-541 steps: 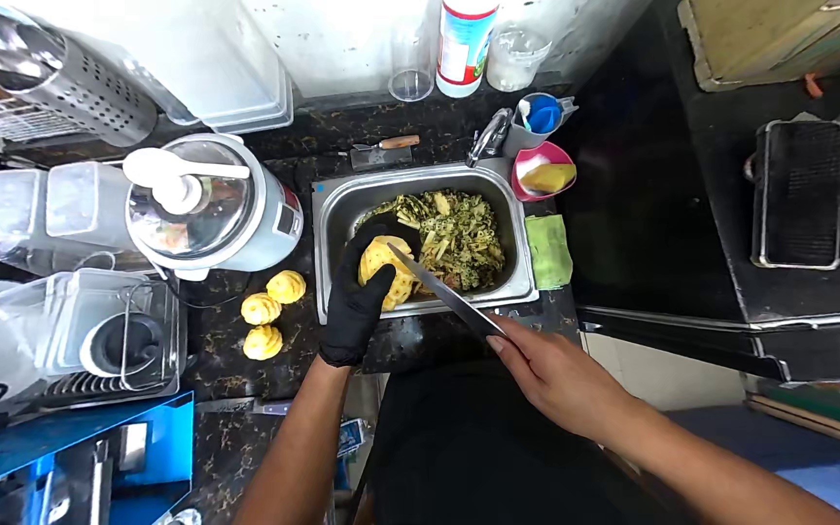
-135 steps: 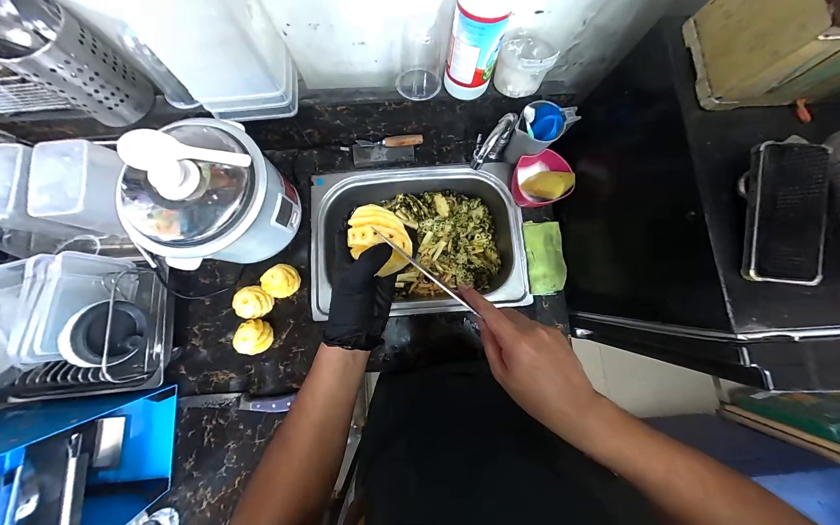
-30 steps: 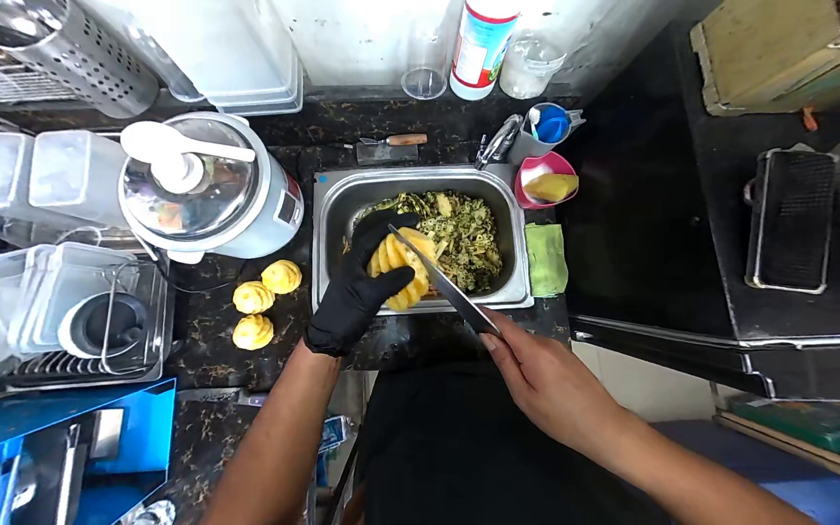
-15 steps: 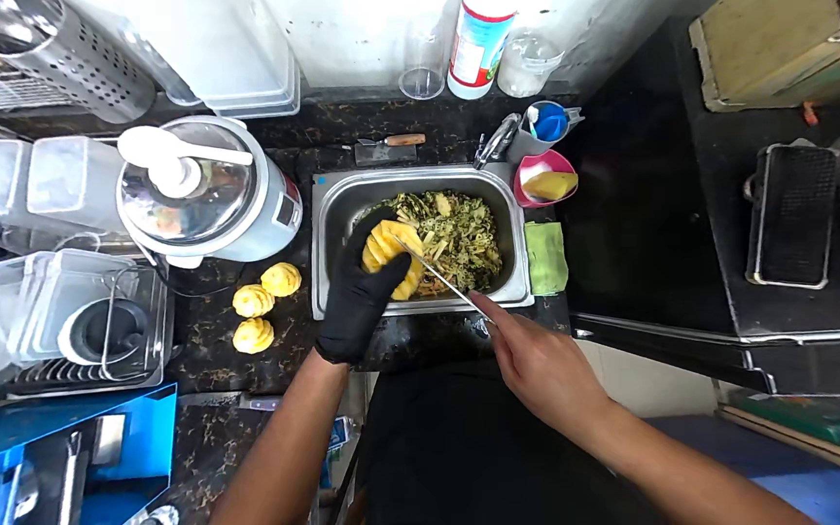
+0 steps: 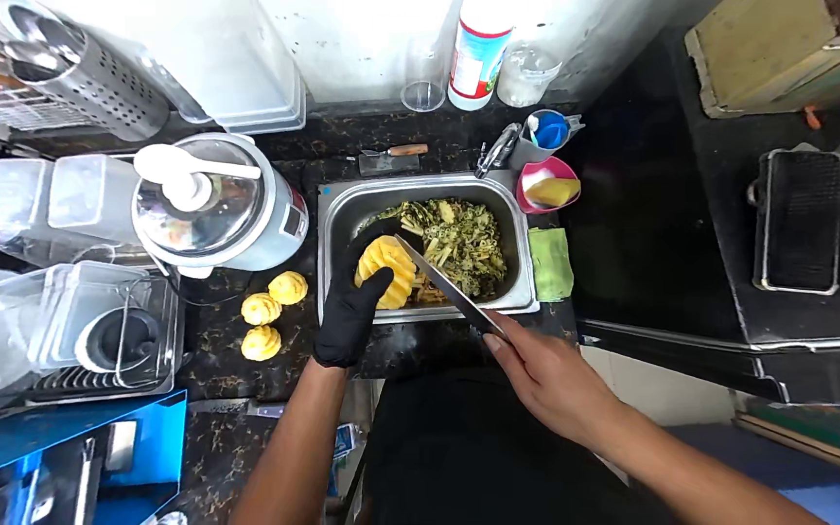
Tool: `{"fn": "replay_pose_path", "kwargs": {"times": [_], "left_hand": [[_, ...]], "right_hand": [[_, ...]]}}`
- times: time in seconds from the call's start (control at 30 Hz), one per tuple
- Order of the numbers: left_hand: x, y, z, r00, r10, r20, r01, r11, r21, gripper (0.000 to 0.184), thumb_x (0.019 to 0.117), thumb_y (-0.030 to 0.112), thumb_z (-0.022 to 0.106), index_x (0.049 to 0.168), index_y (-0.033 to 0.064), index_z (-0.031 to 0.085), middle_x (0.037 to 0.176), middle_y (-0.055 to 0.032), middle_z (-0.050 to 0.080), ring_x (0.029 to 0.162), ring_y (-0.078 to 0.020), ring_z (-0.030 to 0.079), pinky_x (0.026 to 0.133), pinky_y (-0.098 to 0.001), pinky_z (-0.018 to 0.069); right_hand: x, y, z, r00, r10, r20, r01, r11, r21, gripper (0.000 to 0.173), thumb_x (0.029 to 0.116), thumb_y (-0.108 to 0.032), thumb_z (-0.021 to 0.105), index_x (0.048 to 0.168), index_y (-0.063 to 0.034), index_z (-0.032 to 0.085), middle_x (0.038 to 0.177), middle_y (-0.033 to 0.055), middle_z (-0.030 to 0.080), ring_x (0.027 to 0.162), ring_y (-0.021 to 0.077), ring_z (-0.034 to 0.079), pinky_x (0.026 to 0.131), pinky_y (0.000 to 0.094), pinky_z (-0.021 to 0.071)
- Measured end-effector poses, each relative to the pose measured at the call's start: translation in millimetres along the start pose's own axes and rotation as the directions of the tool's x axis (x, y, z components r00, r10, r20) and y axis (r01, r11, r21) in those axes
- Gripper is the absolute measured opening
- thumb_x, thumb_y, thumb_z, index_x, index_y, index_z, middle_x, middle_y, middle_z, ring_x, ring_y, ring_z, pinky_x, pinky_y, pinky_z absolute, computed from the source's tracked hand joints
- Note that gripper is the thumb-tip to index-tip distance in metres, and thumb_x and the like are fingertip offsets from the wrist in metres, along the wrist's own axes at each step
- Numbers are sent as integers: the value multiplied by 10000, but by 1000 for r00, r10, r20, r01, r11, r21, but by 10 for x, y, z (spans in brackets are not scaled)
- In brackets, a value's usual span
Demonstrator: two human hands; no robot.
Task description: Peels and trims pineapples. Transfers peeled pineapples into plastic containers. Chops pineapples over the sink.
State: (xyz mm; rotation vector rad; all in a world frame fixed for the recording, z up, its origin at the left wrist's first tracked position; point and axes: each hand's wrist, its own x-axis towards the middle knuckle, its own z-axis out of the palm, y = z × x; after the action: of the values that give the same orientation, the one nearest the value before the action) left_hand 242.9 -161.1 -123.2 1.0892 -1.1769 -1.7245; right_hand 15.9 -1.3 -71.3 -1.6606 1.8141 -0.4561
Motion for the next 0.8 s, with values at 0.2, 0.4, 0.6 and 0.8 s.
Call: {"fn": "replay_pose_path", "kwargs": {"times": [0.2,0.4,0.6,0.8], "left_hand": [[-38,74,6,988,150,33,-154,976,156,588,878,135,716,1443,162,555,1253,-49,676,1026,-147,690,849,-326,610],[-67,48,104,986,148,76,-161,965,205,583,848,74,729,1406,167,585,1340,-34,644,1138,-164,660,923,-352,597],[-59,61,128,985,160,-67,-142,967,213,559,880,89,726,1411,165,569,1248,-41,673,1056,-145,683,875,-329,608],[-132,0,231,982,171,-73,-134,924,359,636,831,131,787,1420,207,562,1312,-7,652,1117,-129,663,906,-359,603]], "right_hand": [[4,-21,-16,999,-20,45,20,1000,-12,447,1114,-405,351,1468,-217,547,679,-4,606,566,168,585,523,389,508],[17,-39,-37,999,-5,41,9,996,-89,448,1114,-364,355,1515,-230,505,728,17,642,596,201,617,544,419,528],[-19,36,50,992,-86,-88,59,961,-271,451,1091,-293,394,1522,-249,517,745,24,655,570,211,624,488,404,514],[68,-2,159,996,-51,-74,22,938,-347,454,1076,-257,393,1508,-236,531,731,47,643,553,237,630,482,412,522]]}}
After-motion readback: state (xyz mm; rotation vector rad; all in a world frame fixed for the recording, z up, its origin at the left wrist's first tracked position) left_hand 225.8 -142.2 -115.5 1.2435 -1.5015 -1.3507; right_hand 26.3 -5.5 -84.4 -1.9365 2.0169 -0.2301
